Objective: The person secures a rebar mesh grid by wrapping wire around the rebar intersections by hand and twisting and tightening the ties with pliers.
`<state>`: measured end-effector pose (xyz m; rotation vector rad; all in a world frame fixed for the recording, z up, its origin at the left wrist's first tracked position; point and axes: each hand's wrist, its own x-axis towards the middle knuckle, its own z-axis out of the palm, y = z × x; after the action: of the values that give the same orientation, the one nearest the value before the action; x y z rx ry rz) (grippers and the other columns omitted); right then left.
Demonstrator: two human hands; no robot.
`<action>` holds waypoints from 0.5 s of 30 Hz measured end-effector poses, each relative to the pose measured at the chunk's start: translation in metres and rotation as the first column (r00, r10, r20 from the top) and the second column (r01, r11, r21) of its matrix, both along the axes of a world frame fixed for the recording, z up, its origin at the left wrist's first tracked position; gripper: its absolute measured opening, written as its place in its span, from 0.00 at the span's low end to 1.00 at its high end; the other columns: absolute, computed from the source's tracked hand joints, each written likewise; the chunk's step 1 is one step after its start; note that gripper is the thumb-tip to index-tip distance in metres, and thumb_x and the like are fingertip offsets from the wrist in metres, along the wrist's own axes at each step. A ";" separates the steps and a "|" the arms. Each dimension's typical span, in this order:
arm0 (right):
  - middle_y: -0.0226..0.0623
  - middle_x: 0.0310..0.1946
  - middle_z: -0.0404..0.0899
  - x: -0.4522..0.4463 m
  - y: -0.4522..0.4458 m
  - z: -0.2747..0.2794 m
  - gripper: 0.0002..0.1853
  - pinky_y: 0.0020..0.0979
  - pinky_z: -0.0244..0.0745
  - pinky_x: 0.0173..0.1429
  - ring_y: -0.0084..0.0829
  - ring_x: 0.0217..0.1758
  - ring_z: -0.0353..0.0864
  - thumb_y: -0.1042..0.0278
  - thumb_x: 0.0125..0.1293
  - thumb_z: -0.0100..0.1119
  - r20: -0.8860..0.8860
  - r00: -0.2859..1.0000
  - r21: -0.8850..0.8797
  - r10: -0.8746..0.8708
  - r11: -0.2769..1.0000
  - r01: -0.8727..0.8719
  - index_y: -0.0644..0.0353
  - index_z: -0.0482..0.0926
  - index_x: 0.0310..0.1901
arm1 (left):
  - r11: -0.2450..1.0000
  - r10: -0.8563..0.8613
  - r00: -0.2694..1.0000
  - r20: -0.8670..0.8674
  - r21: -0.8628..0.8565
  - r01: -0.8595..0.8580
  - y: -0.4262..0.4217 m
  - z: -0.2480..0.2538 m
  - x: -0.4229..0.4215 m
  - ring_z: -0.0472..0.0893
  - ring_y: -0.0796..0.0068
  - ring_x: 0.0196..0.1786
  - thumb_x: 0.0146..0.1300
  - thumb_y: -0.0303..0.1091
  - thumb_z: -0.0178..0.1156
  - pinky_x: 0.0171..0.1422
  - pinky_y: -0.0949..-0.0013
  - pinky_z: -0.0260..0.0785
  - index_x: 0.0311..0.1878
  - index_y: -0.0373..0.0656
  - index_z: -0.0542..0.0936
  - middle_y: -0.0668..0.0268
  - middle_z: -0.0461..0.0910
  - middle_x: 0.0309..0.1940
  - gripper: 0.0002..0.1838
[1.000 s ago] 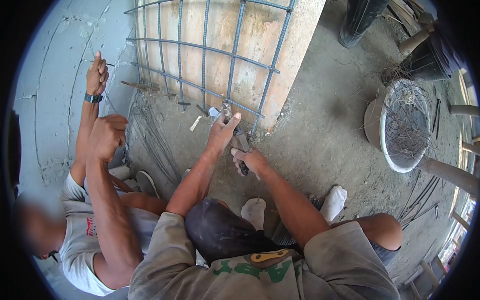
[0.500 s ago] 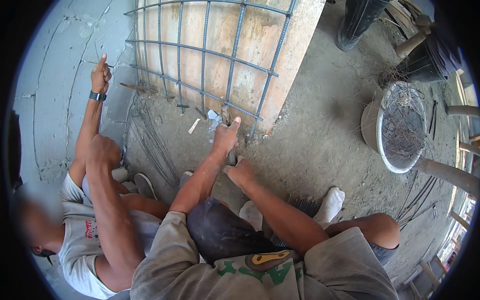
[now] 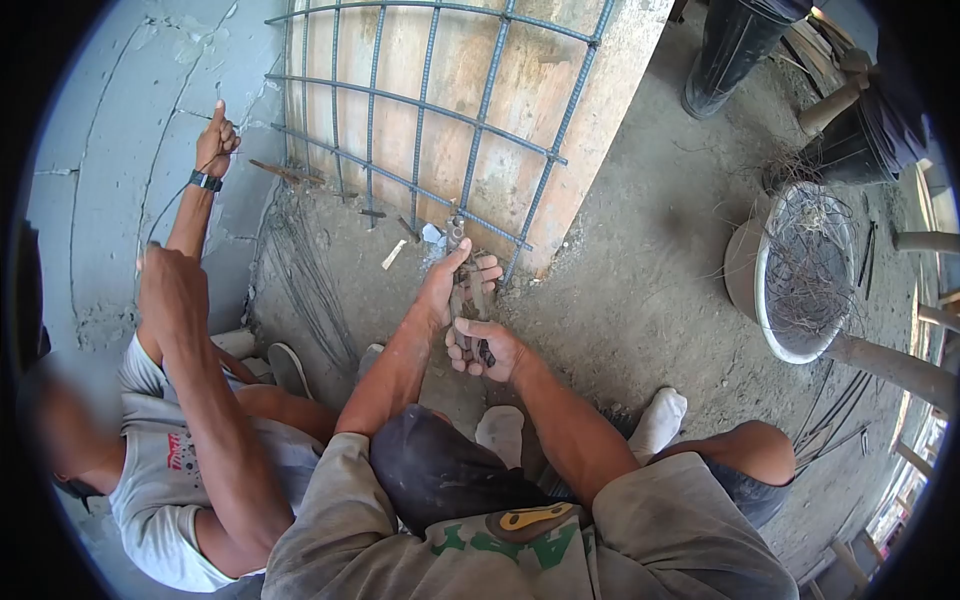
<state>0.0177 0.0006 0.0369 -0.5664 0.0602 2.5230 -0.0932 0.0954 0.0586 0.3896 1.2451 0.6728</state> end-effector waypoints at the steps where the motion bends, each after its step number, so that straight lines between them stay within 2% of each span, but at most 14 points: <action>1: 0.32 0.27 0.79 0.000 0.000 -0.001 0.15 0.20 0.66 0.19 0.28 0.24 0.78 0.55 0.61 0.63 0.008 1.000 0.002 0.012 1.000 -0.012 0.58 0.78 0.37 | 0.999 0.002 0.997 0.071 -0.055 0.002 -0.001 -0.008 -0.005 0.81 0.65 0.34 0.64 0.53 0.57 0.40 0.61 0.76 0.48 0.38 0.74 0.61 0.81 0.34 0.25; 3: 0.33 0.28 0.79 0.000 0.001 0.005 0.17 0.23 0.70 0.24 0.29 0.28 0.79 0.53 0.59 0.65 0.152 0.986 -0.004 0.067 0.998 -0.067 0.59 0.78 0.40 | 0.985 0.016 0.977 0.213 -0.169 0.020 -0.003 -0.023 -0.013 0.80 0.67 0.29 0.65 0.52 0.57 0.36 0.62 0.76 0.48 0.39 0.73 0.62 0.80 0.31 0.23; 4: 0.33 0.29 0.79 0.000 0.003 0.010 0.19 0.24 0.72 0.27 0.30 0.30 0.80 0.52 0.58 0.66 0.225 0.970 -0.006 0.091 0.996 -0.093 0.59 0.78 0.41 | 0.989 0.017 0.978 0.206 -0.149 0.014 -0.003 -0.024 -0.012 0.79 0.67 0.28 0.65 0.52 0.57 0.35 0.63 0.75 0.48 0.40 0.73 0.62 0.79 0.30 0.23; 6: 0.36 0.33 0.81 -0.003 0.002 0.021 0.23 0.29 0.75 0.35 0.33 0.36 0.82 0.51 0.55 0.68 0.584 0.811 0.078 0.031 0.993 -0.094 0.61 0.77 0.44 | 0.995 0.022 0.981 0.193 -0.100 -0.003 -0.002 -0.021 -0.009 0.79 0.68 0.27 0.64 0.52 0.57 0.32 0.65 0.74 0.46 0.42 0.74 0.63 0.78 0.29 0.21; 7: 0.37 0.35 0.81 -0.006 0.001 0.024 0.25 0.32 0.76 0.40 0.34 0.40 0.82 0.51 0.53 0.69 0.728 0.685 0.119 -0.015 0.987 -0.104 0.62 0.77 0.46 | 0.997 0.009 0.996 0.090 -0.077 -0.002 -0.002 -0.019 -0.007 0.78 0.69 0.26 0.64 0.52 0.57 0.31 0.65 0.73 0.45 0.43 0.73 0.63 0.77 0.28 0.21; 10: 0.44 0.42 0.81 -0.008 0.000 0.026 0.26 0.36 0.73 0.49 0.37 0.46 0.81 0.58 0.51 0.67 0.806 0.580 0.217 -0.114 0.970 -0.111 0.65 0.76 0.49 | 1.000 -0.004 0.981 -0.194 -0.007 0.003 -0.002 -0.015 0.007 0.77 0.70 0.23 0.64 0.53 0.57 0.30 0.66 0.73 0.44 0.43 0.72 0.63 0.76 0.26 0.21; 12: 0.43 0.40 0.81 -0.011 0.000 0.033 0.22 0.36 0.73 0.45 0.34 0.43 0.80 0.60 0.51 0.64 0.929 0.369 0.138 -0.019 0.944 -0.300 0.68 0.77 0.45 | 0.999 0.026 0.936 -0.350 0.041 -0.013 -0.002 -0.015 0.016 0.77 0.71 0.22 0.64 0.54 0.56 0.30 0.66 0.72 0.45 0.41 0.72 0.63 0.77 0.27 0.23; 13: 0.42 0.38 0.80 -0.014 0.002 0.036 0.21 0.36 0.72 0.43 0.33 0.41 0.79 0.62 0.51 0.63 0.968 0.251 0.085 0.016 0.919 -0.384 0.70 0.78 0.43 | 0.997 -0.023 0.885 -0.466 0.059 0.057 -0.001 -0.016 0.017 0.77 0.70 0.22 0.65 0.56 0.55 0.31 0.65 0.73 0.46 0.39 0.71 0.61 0.77 0.27 0.26; 15: 0.42 0.37 0.81 -0.028 0.006 0.030 0.21 0.36 0.73 0.42 0.34 0.41 0.80 0.63 0.51 0.62 0.984 0.177 0.038 0.027 0.935 -0.352 0.71 0.78 0.43 | 0.980 -0.098 0.725 -0.682 0.062 0.190 0.000 -0.024 0.015 0.78 0.68 0.22 0.65 0.58 0.52 0.32 0.63 0.73 0.49 0.34 0.70 0.58 0.78 0.28 0.30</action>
<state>-0.0107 0.0070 0.0668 -2.0810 -0.8801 1.7835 -0.0784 0.0958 0.0349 0.8913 1.8480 0.4812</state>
